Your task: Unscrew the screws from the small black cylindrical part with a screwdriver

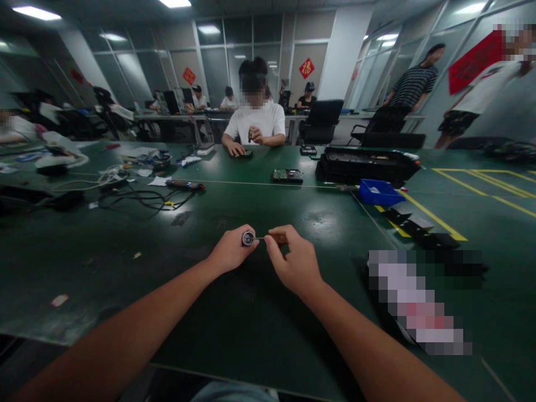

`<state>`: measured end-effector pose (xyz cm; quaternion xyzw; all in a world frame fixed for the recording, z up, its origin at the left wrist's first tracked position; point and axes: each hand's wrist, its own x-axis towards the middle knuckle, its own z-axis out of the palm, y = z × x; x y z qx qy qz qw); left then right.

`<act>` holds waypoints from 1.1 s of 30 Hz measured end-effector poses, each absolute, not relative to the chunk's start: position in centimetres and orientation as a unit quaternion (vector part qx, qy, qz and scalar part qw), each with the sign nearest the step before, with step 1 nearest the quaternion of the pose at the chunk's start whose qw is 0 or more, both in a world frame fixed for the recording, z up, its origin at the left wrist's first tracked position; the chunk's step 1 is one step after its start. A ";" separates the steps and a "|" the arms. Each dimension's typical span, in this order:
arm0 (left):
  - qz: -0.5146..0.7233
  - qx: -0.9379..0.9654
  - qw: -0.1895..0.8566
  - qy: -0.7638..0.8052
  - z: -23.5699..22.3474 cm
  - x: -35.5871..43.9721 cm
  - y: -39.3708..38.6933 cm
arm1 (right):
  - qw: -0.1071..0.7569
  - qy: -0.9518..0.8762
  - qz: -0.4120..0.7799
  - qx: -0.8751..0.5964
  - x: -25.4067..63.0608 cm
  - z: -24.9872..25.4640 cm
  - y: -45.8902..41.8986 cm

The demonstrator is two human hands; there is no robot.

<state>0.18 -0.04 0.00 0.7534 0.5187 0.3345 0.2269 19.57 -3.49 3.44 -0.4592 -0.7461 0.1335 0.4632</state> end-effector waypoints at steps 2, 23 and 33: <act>0.329 0.755 0.224 0.521 -0.1 0.2 0.0 | 0.455 -0.766 0.153 -0.427 19.5 3.6 -3.7; 0.315 0.751 0.192 0.548 0.1 -0.3 0.6 | 0.608 -0.517 0.410 -0.442 19.6 1.2 -0.8; 0.317 0.753 0.197 0.541 0.0 -0.1 0.3 | 0.566 -0.622 0.304 -0.447 19.1 2.2 -2.5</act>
